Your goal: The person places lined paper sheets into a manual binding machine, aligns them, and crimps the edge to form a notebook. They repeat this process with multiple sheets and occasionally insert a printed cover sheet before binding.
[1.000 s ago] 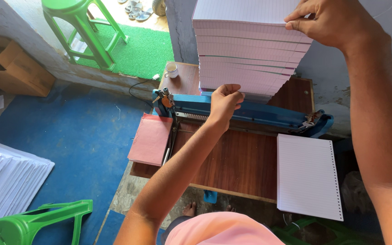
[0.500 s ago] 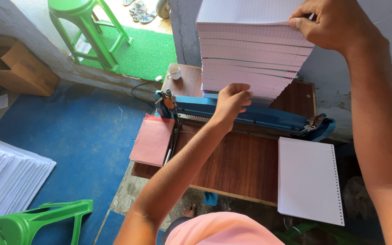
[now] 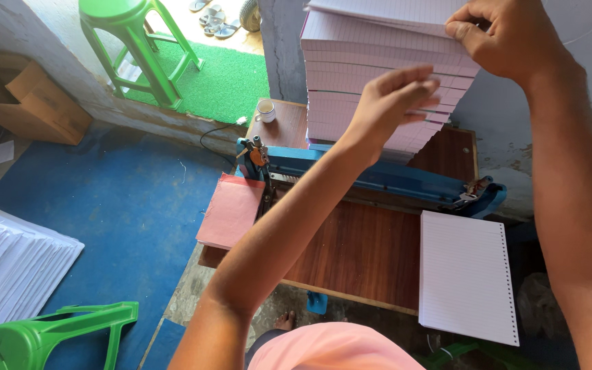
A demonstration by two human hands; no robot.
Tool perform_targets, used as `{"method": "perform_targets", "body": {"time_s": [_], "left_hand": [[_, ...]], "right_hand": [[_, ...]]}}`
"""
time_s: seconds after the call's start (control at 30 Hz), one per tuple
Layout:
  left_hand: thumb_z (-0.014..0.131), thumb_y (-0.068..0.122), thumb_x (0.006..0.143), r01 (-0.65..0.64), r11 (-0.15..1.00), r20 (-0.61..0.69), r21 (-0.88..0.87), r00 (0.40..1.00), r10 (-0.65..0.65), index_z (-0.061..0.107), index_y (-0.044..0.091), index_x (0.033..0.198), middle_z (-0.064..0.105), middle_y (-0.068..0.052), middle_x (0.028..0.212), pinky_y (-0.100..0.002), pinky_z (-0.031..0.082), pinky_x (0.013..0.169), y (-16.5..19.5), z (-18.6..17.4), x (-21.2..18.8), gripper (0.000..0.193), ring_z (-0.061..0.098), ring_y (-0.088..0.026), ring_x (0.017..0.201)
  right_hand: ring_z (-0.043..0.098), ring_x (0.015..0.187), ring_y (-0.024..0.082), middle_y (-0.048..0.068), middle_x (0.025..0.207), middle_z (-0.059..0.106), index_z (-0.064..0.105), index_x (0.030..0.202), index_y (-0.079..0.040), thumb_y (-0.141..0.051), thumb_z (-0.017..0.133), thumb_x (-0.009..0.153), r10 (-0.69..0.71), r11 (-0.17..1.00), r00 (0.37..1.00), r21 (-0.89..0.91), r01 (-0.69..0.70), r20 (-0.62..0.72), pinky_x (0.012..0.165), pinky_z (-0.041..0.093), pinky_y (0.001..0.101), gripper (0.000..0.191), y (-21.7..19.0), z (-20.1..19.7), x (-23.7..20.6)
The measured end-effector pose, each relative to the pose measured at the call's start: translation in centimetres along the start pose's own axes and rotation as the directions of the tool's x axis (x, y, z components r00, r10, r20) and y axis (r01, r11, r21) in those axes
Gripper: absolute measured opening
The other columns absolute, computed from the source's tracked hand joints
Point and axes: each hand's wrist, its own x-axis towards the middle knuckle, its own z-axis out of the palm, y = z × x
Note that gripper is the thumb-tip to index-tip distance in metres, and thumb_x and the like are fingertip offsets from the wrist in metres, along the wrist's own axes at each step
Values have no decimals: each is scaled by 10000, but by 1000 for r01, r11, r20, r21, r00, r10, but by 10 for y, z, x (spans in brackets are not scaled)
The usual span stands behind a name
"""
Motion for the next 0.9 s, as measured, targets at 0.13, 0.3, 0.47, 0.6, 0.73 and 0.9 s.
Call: {"method": "perform_targets", "body": {"time_s": [0.13,0.3,0.47,0.6,0.73,0.9], "left_hand": [[656,235,924,15,964,-72,-266,997,-35,571,-94,1337,666,-244,1293,-442,574,1030,5,0,45,535,682,-310,1159],[611,141,920,26,893,-198,-450,972,-128,510,-165,1301,575,-340,1326,-457,520,1085,17,-22,86,499,617,-395,1226],[586,108,914,77,868,-244,-490,944,-221,463,-175,1280,552,-352,1313,-478,516,1089,25,-35,100,479,595,-425,1230],[532,103,929,76,926,-241,-371,955,-175,506,-217,1221,615,-356,1238,-431,595,988,28,-34,100,434,665,-401,1142],[498,120,972,53,971,-315,-231,941,-126,523,-204,1133,651,-347,1118,-381,663,865,37,-31,99,363,730,-369,983],[464,24,927,74,990,-436,-122,892,-121,554,-184,1003,685,-291,947,-340,661,706,48,-23,98,239,758,-295,763]], "right_hand": [[549,573,183,125,726,657,758,1045,-3,-154,698,1028,148,987,989,58,-148,3,518,430,322,163,-3,0,-1],[609,656,138,96,823,715,779,1083,-12,-129,705,1103,57,996,998,62,-57,6,634,476,308,140,2,1,-4],[676,782,162,114,936,746,791,1066,-15,-119,763,1053,-94,995,995,32,95,-20,710,529,288,108,8,4,-7],[691,826,186,115,952,750,797,1025,-25,-198,840,1001,-79,996,997,47,78,16,746,538,321,180,4,0,-7],[696,807,185,109,933,748,793,1025,-37,-254,877,991,-1,999,998,39,-1,56,745,550,329,235,-2,1,-4],[704,870,203,109,986,752,795,1037,-34,-257,855,1001,-42,998,999,37,42,-5,790,557,341,233,0,2,-7]]}}
